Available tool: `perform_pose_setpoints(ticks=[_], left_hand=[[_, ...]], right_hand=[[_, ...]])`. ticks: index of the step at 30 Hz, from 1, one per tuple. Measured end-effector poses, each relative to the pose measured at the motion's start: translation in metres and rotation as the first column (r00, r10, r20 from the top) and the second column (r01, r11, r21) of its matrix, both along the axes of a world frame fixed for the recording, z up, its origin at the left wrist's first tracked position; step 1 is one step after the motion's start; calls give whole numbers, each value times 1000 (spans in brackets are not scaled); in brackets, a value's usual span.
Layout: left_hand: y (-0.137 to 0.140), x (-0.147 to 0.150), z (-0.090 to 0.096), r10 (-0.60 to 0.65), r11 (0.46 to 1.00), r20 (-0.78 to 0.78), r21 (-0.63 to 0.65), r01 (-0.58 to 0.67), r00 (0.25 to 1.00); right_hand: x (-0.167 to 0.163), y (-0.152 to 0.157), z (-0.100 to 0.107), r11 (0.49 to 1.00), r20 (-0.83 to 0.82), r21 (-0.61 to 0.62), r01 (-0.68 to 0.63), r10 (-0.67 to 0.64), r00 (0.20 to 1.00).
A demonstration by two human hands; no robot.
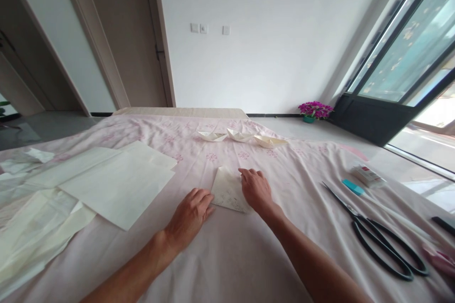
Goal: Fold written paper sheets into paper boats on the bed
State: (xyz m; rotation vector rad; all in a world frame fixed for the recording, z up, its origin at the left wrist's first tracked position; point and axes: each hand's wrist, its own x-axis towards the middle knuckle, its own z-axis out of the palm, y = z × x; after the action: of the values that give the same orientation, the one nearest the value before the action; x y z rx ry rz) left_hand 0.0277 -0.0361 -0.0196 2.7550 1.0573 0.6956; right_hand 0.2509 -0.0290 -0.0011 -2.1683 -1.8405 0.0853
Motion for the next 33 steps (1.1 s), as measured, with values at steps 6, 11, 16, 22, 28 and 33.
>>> perform_pose_setpoints(ticks=[6, 11, 16, 22, 28, 33], left_hand=[[-24, 22, 2, 40, 992, 70, -123, -31, 997], [-33, 36, 1, 7, 976, 147, -216, 25, 989], [-20, 30, -2, 30, 993, 114, -119, -16, 993], [-14, 26, -13, -88, 995, -30, 37, 89, 996], [-21, 29, -8, -147, 989, -15, -2, 147, 989], [-24, 35, -2, -149, 988, -93, 29, 152, 984]], right_hand=[[11, -22, -2, 998, -5, 2, -66, 66, 998], [11, -9, -16, 954, -85, 104, -282, 291, 953], [18, 7, -22, 840, -171, 256, -479, 527, 832], [39, -9, -11, 904, -168, 391, -174, 256, 952], [42, -39, -5, 959, -13, 181, -218, 224, 975], [36, -44, -12, 967, 24, 123, -221, 220, 975]])
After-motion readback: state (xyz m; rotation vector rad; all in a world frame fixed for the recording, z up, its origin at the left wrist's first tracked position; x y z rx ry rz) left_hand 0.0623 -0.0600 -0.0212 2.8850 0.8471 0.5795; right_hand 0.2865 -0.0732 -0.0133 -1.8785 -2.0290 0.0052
